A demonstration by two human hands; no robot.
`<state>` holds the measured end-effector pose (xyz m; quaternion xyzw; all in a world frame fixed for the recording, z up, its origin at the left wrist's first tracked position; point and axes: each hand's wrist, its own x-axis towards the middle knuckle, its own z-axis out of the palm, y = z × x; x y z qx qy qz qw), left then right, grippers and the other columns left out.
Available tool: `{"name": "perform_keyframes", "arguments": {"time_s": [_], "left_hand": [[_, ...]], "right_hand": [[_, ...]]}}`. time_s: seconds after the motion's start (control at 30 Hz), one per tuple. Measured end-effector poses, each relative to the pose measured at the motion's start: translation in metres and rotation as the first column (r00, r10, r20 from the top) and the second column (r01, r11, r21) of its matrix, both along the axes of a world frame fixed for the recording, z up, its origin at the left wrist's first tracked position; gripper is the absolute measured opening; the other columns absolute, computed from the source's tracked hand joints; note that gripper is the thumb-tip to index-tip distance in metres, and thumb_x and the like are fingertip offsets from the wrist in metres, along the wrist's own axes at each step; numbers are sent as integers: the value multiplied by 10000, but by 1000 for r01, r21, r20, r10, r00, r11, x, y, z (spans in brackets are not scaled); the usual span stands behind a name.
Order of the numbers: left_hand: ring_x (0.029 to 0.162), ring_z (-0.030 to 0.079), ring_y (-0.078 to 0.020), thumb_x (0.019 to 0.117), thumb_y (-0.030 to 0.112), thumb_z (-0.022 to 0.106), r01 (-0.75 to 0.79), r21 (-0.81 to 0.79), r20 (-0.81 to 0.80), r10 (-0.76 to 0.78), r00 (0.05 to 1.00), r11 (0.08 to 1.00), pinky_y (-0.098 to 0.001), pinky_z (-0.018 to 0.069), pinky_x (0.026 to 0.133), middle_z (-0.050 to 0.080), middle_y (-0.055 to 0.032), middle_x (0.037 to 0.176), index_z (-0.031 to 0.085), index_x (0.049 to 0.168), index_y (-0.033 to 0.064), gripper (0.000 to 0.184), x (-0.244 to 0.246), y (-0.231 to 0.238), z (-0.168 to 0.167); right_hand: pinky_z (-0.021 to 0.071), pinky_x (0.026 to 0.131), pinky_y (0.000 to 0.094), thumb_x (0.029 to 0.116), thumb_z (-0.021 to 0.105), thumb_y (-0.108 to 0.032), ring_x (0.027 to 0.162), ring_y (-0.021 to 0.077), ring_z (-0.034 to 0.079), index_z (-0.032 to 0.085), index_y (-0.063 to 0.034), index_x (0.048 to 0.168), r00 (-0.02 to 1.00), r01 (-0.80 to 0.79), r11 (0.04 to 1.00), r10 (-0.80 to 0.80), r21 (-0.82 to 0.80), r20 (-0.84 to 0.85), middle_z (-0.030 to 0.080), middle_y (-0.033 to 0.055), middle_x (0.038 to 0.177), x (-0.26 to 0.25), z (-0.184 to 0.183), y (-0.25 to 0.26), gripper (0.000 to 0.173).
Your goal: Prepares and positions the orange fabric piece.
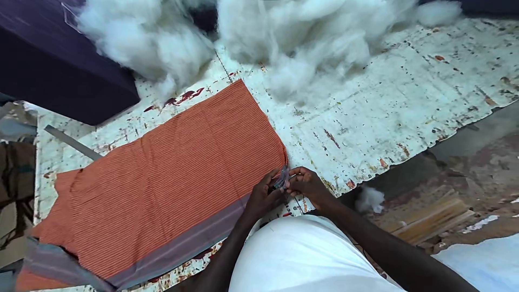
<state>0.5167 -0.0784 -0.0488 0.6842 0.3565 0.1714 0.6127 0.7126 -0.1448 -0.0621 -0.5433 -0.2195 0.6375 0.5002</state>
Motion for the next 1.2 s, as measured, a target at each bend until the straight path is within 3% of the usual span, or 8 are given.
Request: {"name": "perform_keyframes", "arguments": {"time_s": [0.2,0.33,0.53,0.7,0.93,1.07,1.13,1.2], "left_hand": [[852,722,-184,1033,129,602,-45,-54,3,45,999,998,-333,611,728,738,-67,1165,465,1527,212,519,-1,-2,8],[728,688,-177,1031,110,601,-90,24,35,89,995,996,-313,596,646,741,-71,1038,517,1478,203,465,-1,-3,11],[717,672,-151,1012,116,629,-119,242,25,117,993,963,-306,590,637,730,-59,1054,545,1457,194,459,3,-3,19],[760,706,-126,994,94,655,-103,364,34,97,995,926,-296,621,700,736,-55,1055,554,1440,148,460,11,-7,21],[752,705,-101,1012,91,625,-78,401,18,77,997,913,-273,614,673,747,-34,1082,523,1486,186,494,9,-9,25],[713,686,-119,1030,105,595,-99,332,22,97,995,938,-279,598,646,745,-45,1043,496,1506,207,497,6,-6,29],[713,687,-142,1039,118,583,-107,270,22,105,994,957,-296,602,646,742,-54,1038,476,1522,233,508,4,-4,32],[701,686,-164,1042,122,582,-113,223,27,110,994,968,-308,602,633,742,-59,1023,460,1528,253,518,2,-3,35]], "right_hand": [[609,664,332,930,674,7,713,185,685,566,-10,1236,997,19,1000,-19,5,-68,687,117,913,4,2,-3,325],[603,676,340,957,641,-29,739,179,675,592,-21,1235,993,22,1000,-21,7,-114,679,108,942,10,1,-7,283],[595,661,324,968,631,-42,728,165,668,602,-28,1237,988,28,1000,-27,8,-149,678,97,926,15,9,-9,271],[600,660,314,942,669,-8,706,164,675,567,-24,1237,987,28,998,-20,54,-157,685,109,912,11,16,-6,313],[609,680,332,948,680,-24,718,185,694,563,-35,1191,981,56,998,-53,14,-188,694,119,885,8,30,-2,269],[612,684,335,982,627,-35,736,190,693,613,-10,1135,996,33,983,-19,178,-82,689,131,918,5,32,-2,156],[613,724,351,986,564,-16,783,191,687,648,3,1194,997,-61,952,43,301,67,682,127,968,6,30,-3,225],[594,724,327,945,588,11,792,166,665,677,-10,1225,974,-146,909,63,390,216,680,98,964,6,25,-2,294]]}}
